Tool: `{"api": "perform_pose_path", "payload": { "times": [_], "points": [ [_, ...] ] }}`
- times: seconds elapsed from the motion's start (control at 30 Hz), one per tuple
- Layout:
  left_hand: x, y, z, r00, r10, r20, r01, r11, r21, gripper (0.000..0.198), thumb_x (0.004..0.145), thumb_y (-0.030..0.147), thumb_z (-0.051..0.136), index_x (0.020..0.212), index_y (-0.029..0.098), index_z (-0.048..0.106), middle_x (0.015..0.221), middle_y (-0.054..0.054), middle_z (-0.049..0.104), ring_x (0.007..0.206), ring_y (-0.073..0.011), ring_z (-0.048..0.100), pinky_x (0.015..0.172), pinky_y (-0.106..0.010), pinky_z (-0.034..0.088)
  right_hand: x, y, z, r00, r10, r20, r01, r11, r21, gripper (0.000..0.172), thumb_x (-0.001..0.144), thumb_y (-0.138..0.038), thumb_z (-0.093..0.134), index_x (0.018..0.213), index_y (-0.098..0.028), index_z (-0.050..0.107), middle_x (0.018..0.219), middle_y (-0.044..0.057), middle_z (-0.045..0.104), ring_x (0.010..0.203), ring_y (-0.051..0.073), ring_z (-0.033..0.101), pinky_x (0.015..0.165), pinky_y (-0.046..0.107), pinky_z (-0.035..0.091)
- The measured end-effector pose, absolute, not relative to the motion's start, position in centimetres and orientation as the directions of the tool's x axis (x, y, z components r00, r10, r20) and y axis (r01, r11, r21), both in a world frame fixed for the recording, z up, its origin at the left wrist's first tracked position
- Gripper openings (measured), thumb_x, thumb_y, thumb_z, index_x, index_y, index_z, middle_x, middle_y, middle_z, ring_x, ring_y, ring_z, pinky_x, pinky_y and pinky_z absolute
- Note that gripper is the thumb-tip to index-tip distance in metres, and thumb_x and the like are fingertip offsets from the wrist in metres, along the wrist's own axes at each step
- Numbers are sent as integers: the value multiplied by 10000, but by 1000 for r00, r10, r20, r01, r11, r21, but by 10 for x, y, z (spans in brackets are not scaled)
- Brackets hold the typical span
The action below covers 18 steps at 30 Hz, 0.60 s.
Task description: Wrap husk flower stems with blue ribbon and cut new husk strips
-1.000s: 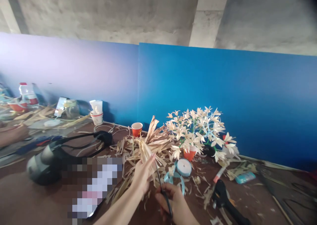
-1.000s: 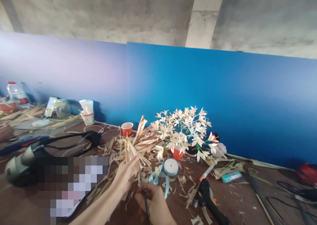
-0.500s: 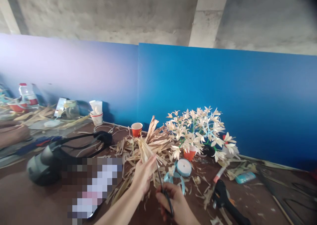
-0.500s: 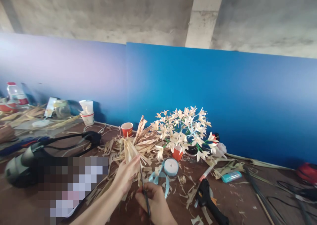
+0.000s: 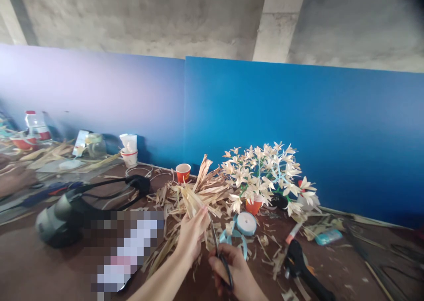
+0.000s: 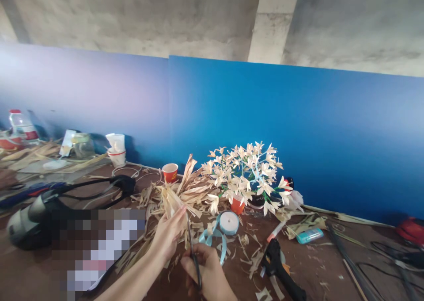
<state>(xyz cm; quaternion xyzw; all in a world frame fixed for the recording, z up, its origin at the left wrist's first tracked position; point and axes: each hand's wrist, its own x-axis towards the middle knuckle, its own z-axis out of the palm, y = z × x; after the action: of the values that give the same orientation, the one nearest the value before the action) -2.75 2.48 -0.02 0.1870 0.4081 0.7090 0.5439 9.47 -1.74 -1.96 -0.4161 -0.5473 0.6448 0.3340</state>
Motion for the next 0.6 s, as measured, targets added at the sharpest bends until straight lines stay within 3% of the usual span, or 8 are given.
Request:
{"api": "perform_pose_path", "payload": {
  "times": [0.23,0.43,0.6],
  "points": [
    [-26,23,3,-359,927,-113,-639,-155,753,371,531,273,766,835,132,605,659,-8,648,529,-102,586,478,-175,420,95,-18,-19,-445,882,-156,8,-171,-985,502,568,-601,628,742,-151,492,375,-69,470,275,48,396,272,132,292],
    [-27,22,5,-391,914,-111,-618,-171,767,356,524,282,766,808,122,624,601,-4,642,504,-109,582,455,-178,418,94,-19,-21,-451,881,-143,-16,-168,-986,483,570,-586,640,727,-152,498,365,-78,449,284,48,391,288,143,328],
    [-25,21,5,-361,926,-109,-649,-166,743,351,544,237,759,855,137,629,744,-34,682,634,-134,630,569,-194,473,93,-19,-18,-431,889,-153,21,-160,-987,510,554,-616,630,733,-157,499,367,-77,455,278,47,389,281,135,289]
  ]
}}
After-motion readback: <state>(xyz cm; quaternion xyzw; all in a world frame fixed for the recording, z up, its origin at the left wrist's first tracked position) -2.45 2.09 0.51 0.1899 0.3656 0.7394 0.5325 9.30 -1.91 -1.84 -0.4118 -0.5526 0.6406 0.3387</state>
